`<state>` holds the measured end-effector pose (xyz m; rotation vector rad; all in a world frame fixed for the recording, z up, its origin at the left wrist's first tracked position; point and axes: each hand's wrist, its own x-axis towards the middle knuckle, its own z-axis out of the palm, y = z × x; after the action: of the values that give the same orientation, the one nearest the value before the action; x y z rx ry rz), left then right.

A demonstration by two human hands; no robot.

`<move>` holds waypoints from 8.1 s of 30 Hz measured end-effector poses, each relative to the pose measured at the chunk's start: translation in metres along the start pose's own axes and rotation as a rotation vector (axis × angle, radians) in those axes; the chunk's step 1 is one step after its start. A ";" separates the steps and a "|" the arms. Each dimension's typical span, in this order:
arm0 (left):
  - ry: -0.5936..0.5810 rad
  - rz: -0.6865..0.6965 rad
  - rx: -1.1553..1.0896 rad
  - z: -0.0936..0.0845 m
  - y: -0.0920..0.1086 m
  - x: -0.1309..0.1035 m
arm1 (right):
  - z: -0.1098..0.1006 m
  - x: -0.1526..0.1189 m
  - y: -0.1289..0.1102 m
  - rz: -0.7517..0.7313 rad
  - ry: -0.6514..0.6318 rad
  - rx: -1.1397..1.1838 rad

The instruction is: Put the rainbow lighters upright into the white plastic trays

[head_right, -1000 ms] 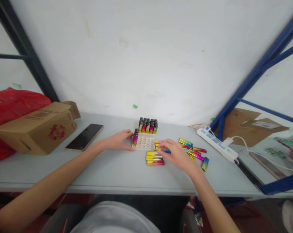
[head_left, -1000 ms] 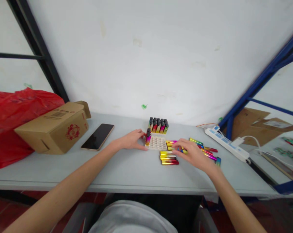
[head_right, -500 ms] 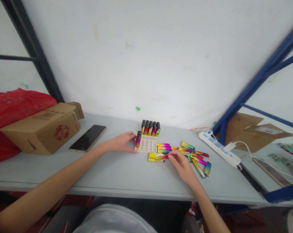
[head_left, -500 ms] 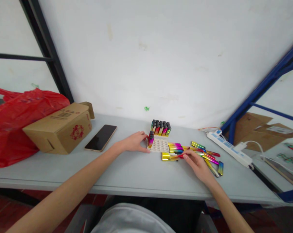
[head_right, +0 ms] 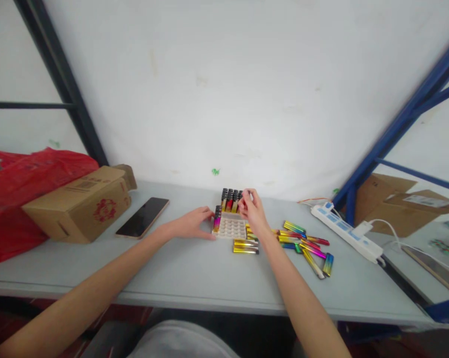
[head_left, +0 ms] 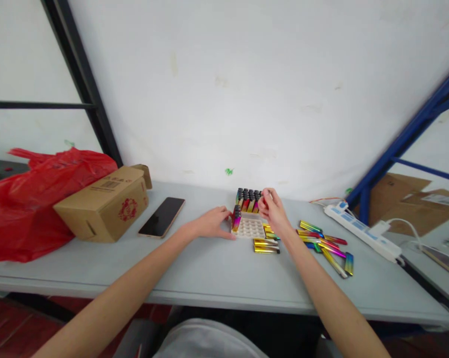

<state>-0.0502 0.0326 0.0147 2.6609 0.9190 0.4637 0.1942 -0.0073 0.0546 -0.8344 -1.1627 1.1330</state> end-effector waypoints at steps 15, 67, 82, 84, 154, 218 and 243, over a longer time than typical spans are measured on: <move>-0.009 0.013 0.005 0.000 -0.001 0.001 | 0.012 -0.025 0.035 0.250 0.040 -0.289; 0.000 0.024 0.000 0.002 -0.002 0.003 | 0.008 -0.036 0.021 -0.366 -0.368 -1.025; -0.064 -0.014 -0.061 -0.009 -0.005 0.000 | -0.111 -0.014 0.002 -0.087 -0.249 -1.313; -0.069 -0.029 -0.048 -0.012 -0.007 -0.001 | -0.124 -0.014 0.001 -0.011 -0.254 -1.281; 0.000 -0.046 -0.099 -0.004 -0.004 0.001 | -0.002 -0.031 0.030 -0.216 0.059 -0.905; -0.033 -0.070 -0.086 -0.010 0.004 -0.002 | -0.004 -0.002 0.006 0.021 -0.128 -0.253; -0.037 -0.083 -0.100 -0.011 0.006 -0.003 | 0.006 -0.028 0.023 -0.309 0.085 -0.890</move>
<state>-0.0533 0.0282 0.0263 2.5222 0.9650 0.4288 0.1829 -0.0290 0.0274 -1.2893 -1.6762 0.2811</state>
